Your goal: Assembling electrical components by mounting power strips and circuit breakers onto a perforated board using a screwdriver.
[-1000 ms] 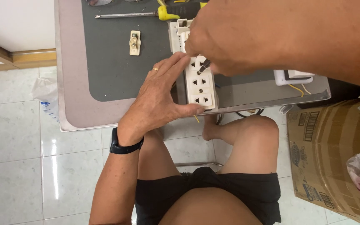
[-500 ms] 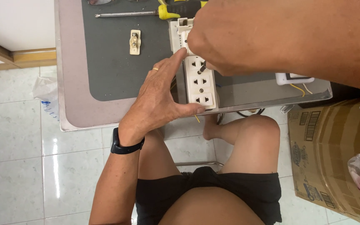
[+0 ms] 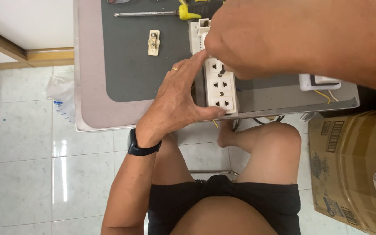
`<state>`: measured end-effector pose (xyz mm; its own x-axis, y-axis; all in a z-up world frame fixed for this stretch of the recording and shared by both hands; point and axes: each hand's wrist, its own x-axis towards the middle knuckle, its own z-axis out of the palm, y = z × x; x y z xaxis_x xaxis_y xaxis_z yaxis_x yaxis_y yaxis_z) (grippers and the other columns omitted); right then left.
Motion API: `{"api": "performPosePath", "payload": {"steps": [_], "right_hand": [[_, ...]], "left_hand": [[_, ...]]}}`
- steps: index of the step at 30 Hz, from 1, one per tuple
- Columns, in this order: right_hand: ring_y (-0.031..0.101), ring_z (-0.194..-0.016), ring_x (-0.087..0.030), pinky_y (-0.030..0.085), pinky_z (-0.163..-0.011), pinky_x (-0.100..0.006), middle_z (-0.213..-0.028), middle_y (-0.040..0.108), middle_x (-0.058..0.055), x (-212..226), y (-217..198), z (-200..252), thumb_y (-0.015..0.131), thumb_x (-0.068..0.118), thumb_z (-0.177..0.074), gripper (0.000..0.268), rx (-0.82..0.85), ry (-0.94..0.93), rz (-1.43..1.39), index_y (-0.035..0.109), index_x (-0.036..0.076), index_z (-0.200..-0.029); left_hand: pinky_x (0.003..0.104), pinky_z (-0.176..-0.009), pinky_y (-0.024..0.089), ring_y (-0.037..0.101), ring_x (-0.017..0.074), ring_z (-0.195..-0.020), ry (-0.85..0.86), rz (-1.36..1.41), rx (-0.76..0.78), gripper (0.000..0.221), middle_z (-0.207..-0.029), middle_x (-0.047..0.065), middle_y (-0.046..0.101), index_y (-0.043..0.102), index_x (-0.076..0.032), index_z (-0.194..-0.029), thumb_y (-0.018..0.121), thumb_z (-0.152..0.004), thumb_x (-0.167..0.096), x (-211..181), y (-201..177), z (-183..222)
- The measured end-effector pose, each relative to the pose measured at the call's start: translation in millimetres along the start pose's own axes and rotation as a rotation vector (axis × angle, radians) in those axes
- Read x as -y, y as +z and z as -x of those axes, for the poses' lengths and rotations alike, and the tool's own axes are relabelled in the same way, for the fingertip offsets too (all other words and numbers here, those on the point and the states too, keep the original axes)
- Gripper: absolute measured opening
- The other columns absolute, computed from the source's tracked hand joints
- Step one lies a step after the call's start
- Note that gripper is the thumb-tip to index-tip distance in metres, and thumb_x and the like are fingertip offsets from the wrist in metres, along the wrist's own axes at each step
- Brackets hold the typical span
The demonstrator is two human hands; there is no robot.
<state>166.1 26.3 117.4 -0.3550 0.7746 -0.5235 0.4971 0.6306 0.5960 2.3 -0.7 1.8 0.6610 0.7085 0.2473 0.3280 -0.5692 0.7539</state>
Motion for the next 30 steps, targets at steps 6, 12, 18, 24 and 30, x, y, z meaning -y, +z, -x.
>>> {"api": "performPosePath", "payload": {"steps": [6, 12, 18, 24, 30], "right_hand": [[0.067, -0.062, -0.026, 0.050, -0.058, -0.038, -0.063, 0.071, -0.004, -7, -12, 7, 0.057, 0.040, -0.086, 0.033, 0.041, 0.064, -0.151, 0.071, 0.012, -0.074], [0.060, -0.064, -0.027, 0.044, -0.057, -0.040, -0.069, 0.064, -0.006, -23, 9, 77, 0.054, 0.050, -0.098, 0.038, -0.104, 0.433, -0.671, 0.064, 0.017, -0.083], [0.064, -0.083, -0.019, 0.053, -0.076, -0.034, -0.091, 0.071, -0.009, 47, 142, 61, 0.071, 0.016, -0.096, 0.015, -0.901, 0.821, -1.475, 0.073, 0.003, -0.103], [0.058, -0.054, -0.015, 0.047, -0.049, -0.026, -0.063, 0.062, -0.008, 90, 174, 29, 0.071, 0.016, -0.097, 0.011, -1.139, 1.034, -1.815, 0.073, 0.005, -0.097], [0.061, -0.053, -0.018, 0.047, -0.047, -0.029, -0.065, 0.064, -0.011, 90, 183, 32, 0.075, 0.015, -0.092, 0.012, -1.177, 0.967, -1.821, 0.074, 0.004, -0.097]], "left_hand": [[0.049, -0.110, 0.033, 0.036, 0.0354, -0.139, 0.019, -0.003, 0.036, 0.102, -0.153, 0.015, 0.037, 0.025, -0.007, -0.148, 0.087, -0.073, -0.036, -6, -4, 4], [0.038, -0.080, 0.050, 0.062, 0.0259, -0.094, -0.142, -0.165, -0.207, 0.069, -0.122, 0.013, 0.062, 0.051, -0.009, -0.136, 0.078, -0.080, -0.040, 22, -35, -8], [0.050, -0.059, 0.051, 0.064, 0.0407, -0.070, -0.379, -0.825, -0.061, 0.032, -0.084, 0.016, 0.066, 0.073, -0.012, -0.077, 0.070, -0.082, -0.044, 75, -53, -54], [0.037, -0.051, 0.055, 0.066, 0.0249, -0.054, -0.201, -0.875, -0.090, 0.017, -0.061, 0.003, 0.059, 0.073, -0.013, -0.081, 0.073, -0.081, -0.030, 82, -42, -68], [0.035, -0.045, 0.052, 0.066, 0.0204, -0.059, 0.136, -1.123, -0.155, 0.017, -0.069, -0.005, 0.056, 0.054, -0.017, -0.088, 0.070, -0.086, -0.021, 56, -43, -46]]}}
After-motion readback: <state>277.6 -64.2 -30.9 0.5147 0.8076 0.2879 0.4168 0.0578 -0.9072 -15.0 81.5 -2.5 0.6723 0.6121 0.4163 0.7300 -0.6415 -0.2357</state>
